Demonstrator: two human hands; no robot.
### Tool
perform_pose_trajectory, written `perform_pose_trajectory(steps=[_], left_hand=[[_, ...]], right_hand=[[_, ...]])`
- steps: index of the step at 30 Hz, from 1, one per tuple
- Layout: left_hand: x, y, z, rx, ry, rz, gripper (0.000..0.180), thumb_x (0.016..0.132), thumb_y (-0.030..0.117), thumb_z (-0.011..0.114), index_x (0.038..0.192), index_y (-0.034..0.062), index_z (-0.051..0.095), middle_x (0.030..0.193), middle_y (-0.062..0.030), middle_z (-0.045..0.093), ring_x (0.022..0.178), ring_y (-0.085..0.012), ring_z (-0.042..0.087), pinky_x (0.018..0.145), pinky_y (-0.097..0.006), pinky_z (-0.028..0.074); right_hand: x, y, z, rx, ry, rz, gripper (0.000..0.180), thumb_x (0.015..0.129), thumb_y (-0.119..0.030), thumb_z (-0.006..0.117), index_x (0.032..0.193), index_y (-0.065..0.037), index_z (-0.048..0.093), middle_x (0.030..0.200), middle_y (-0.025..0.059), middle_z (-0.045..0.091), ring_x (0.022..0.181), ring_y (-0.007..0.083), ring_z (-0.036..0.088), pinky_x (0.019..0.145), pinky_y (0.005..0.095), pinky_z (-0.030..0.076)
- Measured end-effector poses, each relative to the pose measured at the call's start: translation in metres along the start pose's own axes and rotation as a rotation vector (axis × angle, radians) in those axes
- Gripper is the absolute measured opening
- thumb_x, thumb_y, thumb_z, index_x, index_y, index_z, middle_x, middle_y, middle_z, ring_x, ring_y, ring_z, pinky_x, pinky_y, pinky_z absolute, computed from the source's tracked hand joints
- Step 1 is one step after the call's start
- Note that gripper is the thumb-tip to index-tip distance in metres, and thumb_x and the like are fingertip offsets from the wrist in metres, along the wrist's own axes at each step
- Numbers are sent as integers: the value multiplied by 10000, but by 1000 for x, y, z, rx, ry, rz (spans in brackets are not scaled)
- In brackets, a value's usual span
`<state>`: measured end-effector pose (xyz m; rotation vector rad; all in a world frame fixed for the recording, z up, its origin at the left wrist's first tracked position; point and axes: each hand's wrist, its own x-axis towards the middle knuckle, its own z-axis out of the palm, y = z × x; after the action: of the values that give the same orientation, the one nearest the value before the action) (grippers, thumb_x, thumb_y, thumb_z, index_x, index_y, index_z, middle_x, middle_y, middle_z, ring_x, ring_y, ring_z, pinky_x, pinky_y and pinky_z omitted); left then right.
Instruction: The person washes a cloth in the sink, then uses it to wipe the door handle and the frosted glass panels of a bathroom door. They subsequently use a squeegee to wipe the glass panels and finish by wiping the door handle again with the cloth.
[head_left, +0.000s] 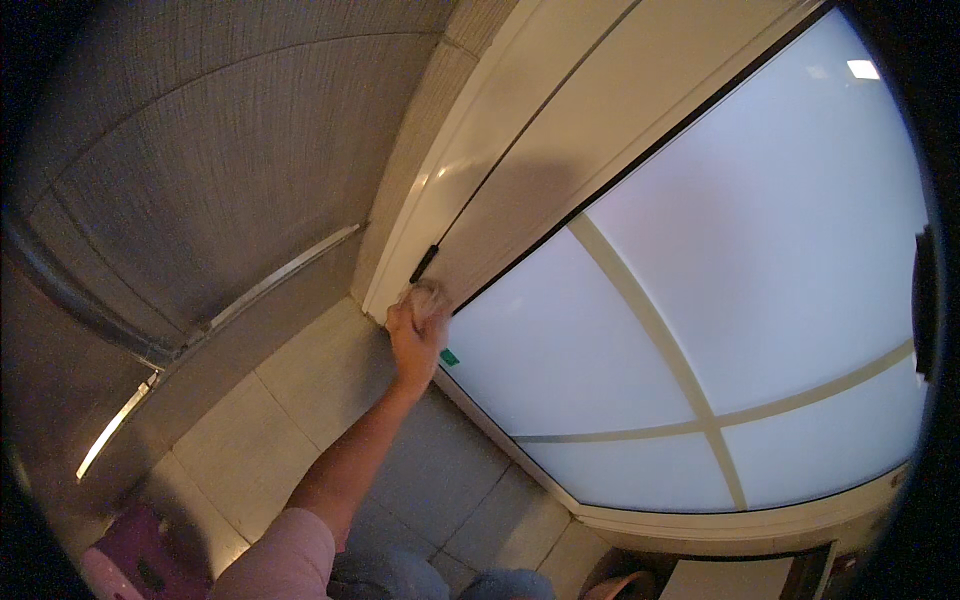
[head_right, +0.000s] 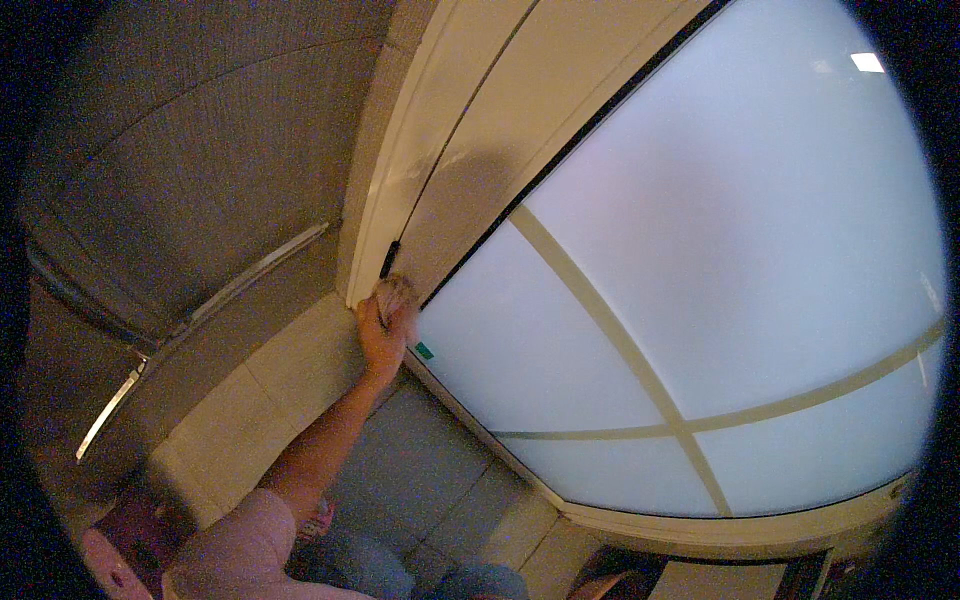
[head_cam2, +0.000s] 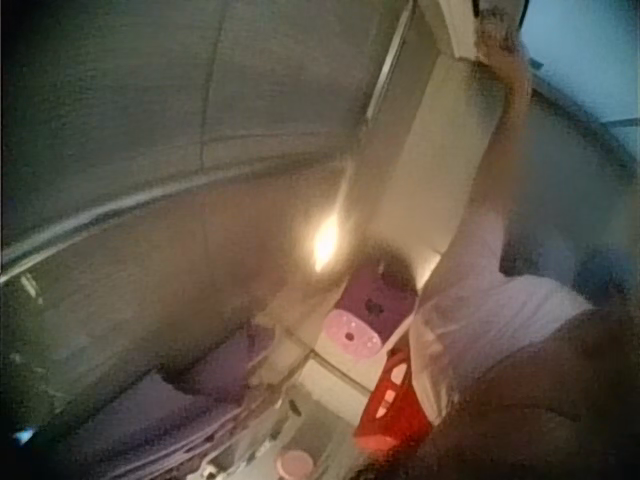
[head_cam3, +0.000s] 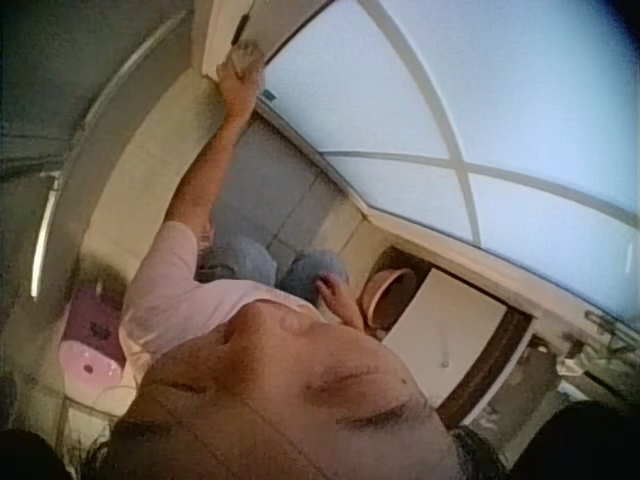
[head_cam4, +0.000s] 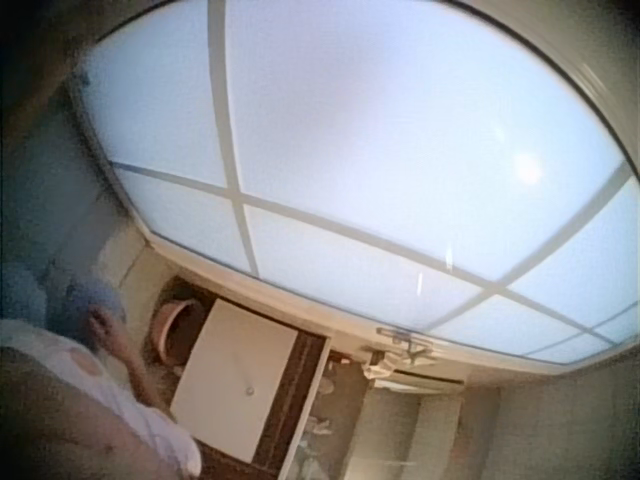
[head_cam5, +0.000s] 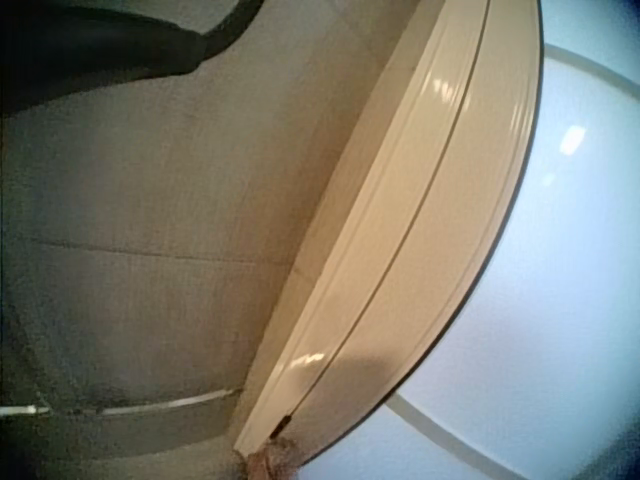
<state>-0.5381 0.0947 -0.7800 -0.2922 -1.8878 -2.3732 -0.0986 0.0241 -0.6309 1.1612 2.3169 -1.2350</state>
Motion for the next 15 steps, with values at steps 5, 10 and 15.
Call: perform_pose_trajectory(steps=[5, 10, 15], left_hand=[[27, 136, 42, 143, -50, 533, 554, 652, 180, 690, 1155, 109, 468, 970, -165, 422, 896, -326, 440, 755, -382, 393], [22, 105, 50, 120, 93, 414, 512, 667, 142, 652, 1122, 47, 438, 988, -168, 446, 939, -334, 432, 820, -413, 353], [-19, -11, 18, 120, 178, -18, 431, 726, 152, 616, 1075, 3, 410, 1033, -173, 452, 969, -294, 461, 852, -378, 357]], right_hand=[[-4, 8, 5, -50, -30, 60, 234, 848, -169, 492, 1016, -10, 530, 864, 123, 577, 739, 220, 534, 657, 321, 438], [-5, 14, 9, -67, -56, 43, 226, 847, -165, 491, 1010, -13, 533, 886, 123, 573, 773, 217, 539, 681, 320, 440], [-5, 11, 14, -49, -9, 51, 209, 842, -156, 497, 989, -14, 541, 867, 128, 567, 785, 218, 540, 677, 315, 441]])
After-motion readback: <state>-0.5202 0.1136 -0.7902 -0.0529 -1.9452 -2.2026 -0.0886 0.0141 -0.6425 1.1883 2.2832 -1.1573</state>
